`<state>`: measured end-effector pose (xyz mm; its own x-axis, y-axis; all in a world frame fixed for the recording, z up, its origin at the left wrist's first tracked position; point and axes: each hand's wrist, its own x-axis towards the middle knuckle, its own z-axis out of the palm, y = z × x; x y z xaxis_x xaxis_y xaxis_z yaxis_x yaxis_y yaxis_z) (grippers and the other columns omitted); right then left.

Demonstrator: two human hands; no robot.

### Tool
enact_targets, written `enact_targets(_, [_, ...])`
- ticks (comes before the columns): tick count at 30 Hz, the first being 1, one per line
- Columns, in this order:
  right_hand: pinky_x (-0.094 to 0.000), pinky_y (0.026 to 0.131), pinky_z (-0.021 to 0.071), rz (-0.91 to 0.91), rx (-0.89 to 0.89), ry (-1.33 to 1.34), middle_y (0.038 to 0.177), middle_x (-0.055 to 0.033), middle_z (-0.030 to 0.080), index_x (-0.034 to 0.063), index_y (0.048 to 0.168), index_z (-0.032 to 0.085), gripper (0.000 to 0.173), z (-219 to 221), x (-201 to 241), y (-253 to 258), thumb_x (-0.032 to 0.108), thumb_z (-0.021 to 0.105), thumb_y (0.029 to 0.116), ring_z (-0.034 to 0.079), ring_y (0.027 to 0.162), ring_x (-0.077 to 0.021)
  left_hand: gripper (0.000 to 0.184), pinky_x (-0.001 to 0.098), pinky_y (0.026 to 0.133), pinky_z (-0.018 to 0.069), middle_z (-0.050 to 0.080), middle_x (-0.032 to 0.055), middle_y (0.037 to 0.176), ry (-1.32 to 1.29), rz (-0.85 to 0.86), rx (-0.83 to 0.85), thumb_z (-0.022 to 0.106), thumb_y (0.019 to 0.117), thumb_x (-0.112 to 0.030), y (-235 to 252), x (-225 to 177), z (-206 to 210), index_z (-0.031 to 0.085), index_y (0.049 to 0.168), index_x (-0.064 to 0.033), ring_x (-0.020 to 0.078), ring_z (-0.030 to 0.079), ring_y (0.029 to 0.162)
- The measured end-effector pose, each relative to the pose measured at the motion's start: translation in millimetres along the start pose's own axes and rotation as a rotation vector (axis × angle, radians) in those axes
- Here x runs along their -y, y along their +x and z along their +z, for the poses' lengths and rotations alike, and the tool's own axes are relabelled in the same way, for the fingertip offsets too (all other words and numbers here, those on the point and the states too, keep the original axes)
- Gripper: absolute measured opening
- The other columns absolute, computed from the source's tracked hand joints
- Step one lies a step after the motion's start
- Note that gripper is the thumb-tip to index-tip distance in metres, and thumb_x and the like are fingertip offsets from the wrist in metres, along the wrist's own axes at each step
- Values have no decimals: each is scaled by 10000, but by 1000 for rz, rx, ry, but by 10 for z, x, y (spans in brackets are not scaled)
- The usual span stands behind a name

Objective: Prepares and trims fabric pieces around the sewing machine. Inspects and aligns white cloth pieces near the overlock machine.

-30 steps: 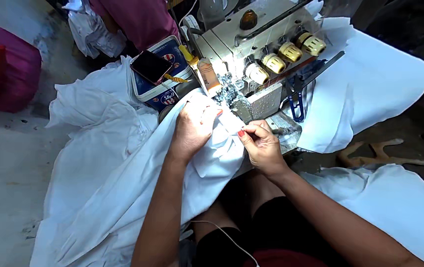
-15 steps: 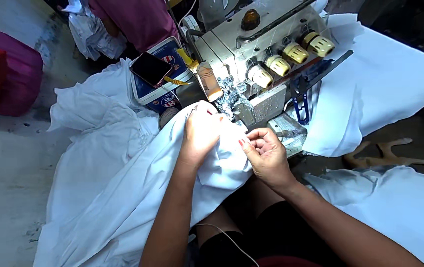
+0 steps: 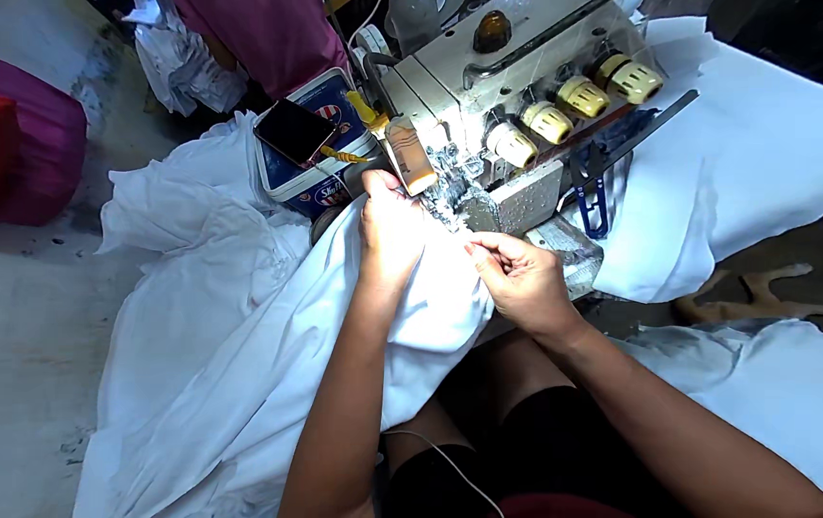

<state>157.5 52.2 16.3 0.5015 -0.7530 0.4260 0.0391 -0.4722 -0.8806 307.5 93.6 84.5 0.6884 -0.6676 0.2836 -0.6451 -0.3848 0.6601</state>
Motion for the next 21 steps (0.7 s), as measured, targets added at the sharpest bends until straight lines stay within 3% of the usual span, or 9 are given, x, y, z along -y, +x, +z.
enact_targets(8, [-156,548,429,34,56,-82,733,13,673,37,1104,759,212,-51,65,112,128,604,991,493,561,39,358,407,820,528,648,149,931,93,23,-13,644,921,-57,44,16,12,508,1238,39,241,659,888])
enact_targets(9, [-164,547,427,42,70,-96,729,19,668,47,1108,758,210,-58,78,128,129,601,995,491,559,34,378,419,833,532,651,166,975,109,45,-28,642,927,-75,26,27,-4,510,1262,41,259,662,917])
enact_targets(11, [-168,530,411,37,71,-103,700,29,644,55,1098,761,205,-60,85,152,124,600,991,469,544,33,460,487,948,523,619,250,1224,191,118,-64,653,962,-132,-120,22,-160,513,1363,47,360,640,1111])
enact_targets(12, [-167,528,404,30,69,-100,691,31,634,51,1091,762,206,-63,78,157,120,598,987,458,542,34,460,511,951,522,593,278,1266,256,183,-82,660,976,-179,-262,24,-293,535,1348,60,393,626,1132])
enact_targets(13, [-166,533,404,34,72,-95,688,33,630,51,1088,763,206,-69,73,157,123,599,986,457,545,35,431,530,859,544,635,280,1138,334,257,-105,687,953,-252,-419,59,-426,608,1216,80,403,659,1013])
enact_targets(15, [-161,550,408,36,75,-84,694,30,639,46,1078,766,209,-78,59,168,126,600,979,467,559,39,463,478,581,509,641,149,756,434,392,-6,697,867,-464,-725,202,-668,709,897,-2,311,641,666])
enact_targets(16, [-159,559,408,35,76,-79,698,28,641,42,1073,767,215,-78,53,172,126,594,977,468,566,39,516,491,569,516,645,129,728,457,436,110,698,834,-541,-849,278,-753,725,855,-27,314,655,658])
enact_targets(18, [-155,572,406,31,73,-83,699,25,634,33,1059,767,229,-66,45,174,128,576,975,464,576,39,492,513,645,553,683,145,833,434,539,241,731,805,-529,-971,469,-785,747,865,-41,344,691,772])
enact_targets(21, [-173,574,427,-18,36,-128,706,-3,657,25,1052,770,250,-48,38,170,143,562,980,490,572,13,326,481,868,526,722,139,1068,195,645,317,677,918,-375,-957,594,-834,698,808,-69,292,683,1024])
